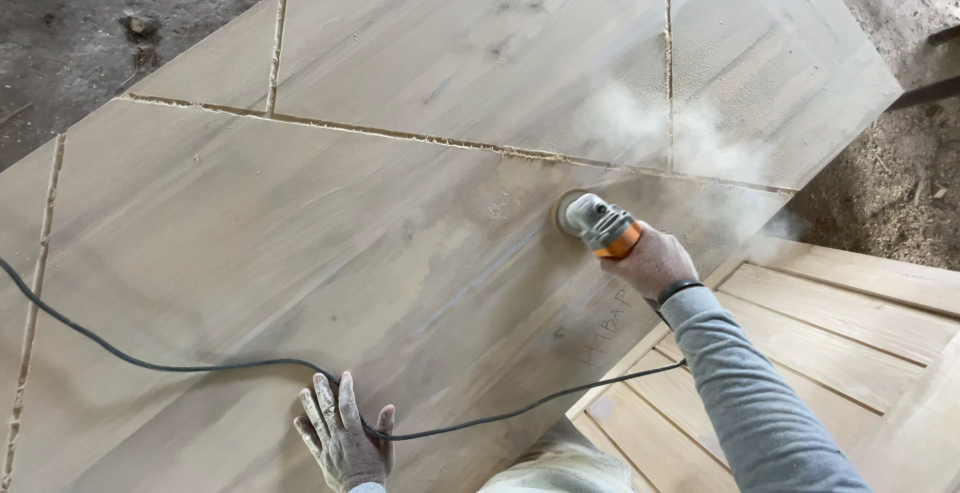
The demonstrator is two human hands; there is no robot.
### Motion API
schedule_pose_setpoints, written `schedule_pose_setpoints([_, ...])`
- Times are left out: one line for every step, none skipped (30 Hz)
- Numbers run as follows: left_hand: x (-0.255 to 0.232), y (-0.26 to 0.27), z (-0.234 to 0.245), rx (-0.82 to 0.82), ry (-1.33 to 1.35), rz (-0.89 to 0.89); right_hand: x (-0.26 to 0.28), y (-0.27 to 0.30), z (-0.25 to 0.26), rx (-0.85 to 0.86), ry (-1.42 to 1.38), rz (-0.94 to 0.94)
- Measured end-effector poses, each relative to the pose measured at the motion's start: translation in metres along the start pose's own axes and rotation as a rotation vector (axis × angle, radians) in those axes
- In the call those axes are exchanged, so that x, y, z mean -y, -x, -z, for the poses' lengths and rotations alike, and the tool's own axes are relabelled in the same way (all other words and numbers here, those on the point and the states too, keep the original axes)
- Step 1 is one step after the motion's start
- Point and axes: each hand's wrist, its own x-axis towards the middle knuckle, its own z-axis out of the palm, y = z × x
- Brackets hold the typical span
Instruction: The person uses an angle grinder to sand the surface and detailed grooves of a large wooden slab.
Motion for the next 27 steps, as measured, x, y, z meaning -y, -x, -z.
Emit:
schedule_pose_setpoints([0.000,0.001,0.000,-0.002,0.002,-0.002,-0.002,-0.002,0.004,-0.012,-0.024,-0.021])
schedule_pose_setpoints([0.000,0.002,0.000,0.003,-0.004,0.000,-0.005,-0.003,0.007,-0.025,-0.048,-0.042])
schedule_pose_setpoints([0.000,0.001,0.000,0.005,-0.009,-0.001,-0.006,-0.006,0.011,-0.017,-0.078,-0.072])
schedule_pose_setpoints([0.001,0.000,0.000,0.008,-0.015,-0.001,-0.008,-0.009,0.014,-0.009,-0.108,-0.102])
schedule_pose_setpoints([0.000,0.000,0.001,0.006,-0.003,-0.006,-0.010,-0.013,0.017,-0.002,-0.137,-0.131])
schedule_pose_setpoints([0.000,0.000,0.002,0.004,0.009,-0.011,-0.012,-0.017,0.019,0.000,-0.165,-0.178])
schedule_pose_setpoints([0.000,0.001,0.003,0.003,0.020,-0.014,-0.014,-0.022,0.020,0.004,-0.193,-0.224])
schedule_pose_setpoints([-0.001,0.001,0.002,0.006,0.019,-0.012,-0.017,-0.027,0.020,0.008,-0.221,-0.271])
schedule_pose_setpoints([-0.001,0.001,0.002,0.008,0.017,-0.010,-0.021,-0.034,0.021,-0.012,-0.207,-0.265])
schedule_pose_setpoints([0.000,0.001,0.002,0.010,0.015,-0.008,-0.025,-0.040,0.022,-0.032,-0.194,-0.260])
schedule_pose_setpoints([0.000,0.001,0.002,0.014,0.009,-0.007,-0.030,-0.045,0.023,-0.051,-0.179,-0.255])
schedule_pose_setpoints([0.001,0.002,0.002,0.018,0.003,-0.006,-0.034,-0.049,0.022,-0.070,-0.206,-0.270])
schedule_pose_setpoints([0.001,0.001,0.001,0.019,-0.002,-0.005,-0.038,-0.054,0.023,-0.091,-0.232,-0.282])
schedule_pose_setpoints([0.001,-0.001,0.001,0.010,-0.001,-0.008,-0.040,-0.058,0.021,-0.112,-0.259,-0.295])
schedule_pose_setpoints([0.001,0.001,0.000,0.004,0.000,-0.009,-0.042,-0.058,0.017,-0.105,-0.284,-0.296])
schedule_pose_setpoints([0.001,0.002,0.000,-0.001,0.001,-0.009,-0.042,-0.058,0.013,-0.098,-0.308,-0.297])
schedule_pose_setpoints([0.000,0.001,0.000,-0.004,-0.001,-0.008,-0.041,-0.059,0.011,-0.092,-0.334,-0.296])
schedule_pose_setpoints([0.000,0.001,0.000,-0.006,-0.003,-0.007,-0.038,-0.057,0.007,-0.055,-0.343,-0.301])
schedule_pose_setpoints([0.000,0.002,0.000,-0.007,-0.006,-0.006,-0.034,-0.053,-0.001,-0.017,-0.353,-0.308])
schedule_pose_setpoints([0.000,0.002,0.000,-0.002,-0.006,-0.002,-0.029,-0.048,-0.009,0.021,-0.363,-0.315])
schedule_pose_setpoints([0.000,0.001,0.000,0.003,-0.007,0.001,-0.024,-0.043,-0.015,0.027,-0.377,-0.279])
schedule_pose_setpoints([0.000,0.001,0.000,0.007,-0.008,0.005,-0.018,-0.039,-0.020,0.032,-0.391,-0.244])
schedule_pose_setpoints([0.000,0.002,0.001,0.004,-0.006,0.001,-0.015,-0.032,-0.023,0.035,-0.406,-0.212])
schedule_pose_setpoints([0.000,0.004,0.003,0.000,-0.005,-0.004,-0.012,-0.025,-0.027,0.045,-0.373,-0.199])
schedule_pose_setpoints([-0.002,0.002,0.003,-0.012,0.000,-0.006,-0.008,-0.021,-0.027,0.050,-0.337,-0.178])
schedule_pose_setpoints([-0.003,-0.001,0.002,-0.010,0.004,-0.006,-0.003,-0.019,-0.027,0.054,-0.301,-0.158])
schedule_pose_setpoints([-0.003,0.000,0.003,-0.002,0.004,-0.001,0.000,-0.016,-0.027,0.070,-0.267,-0.160])
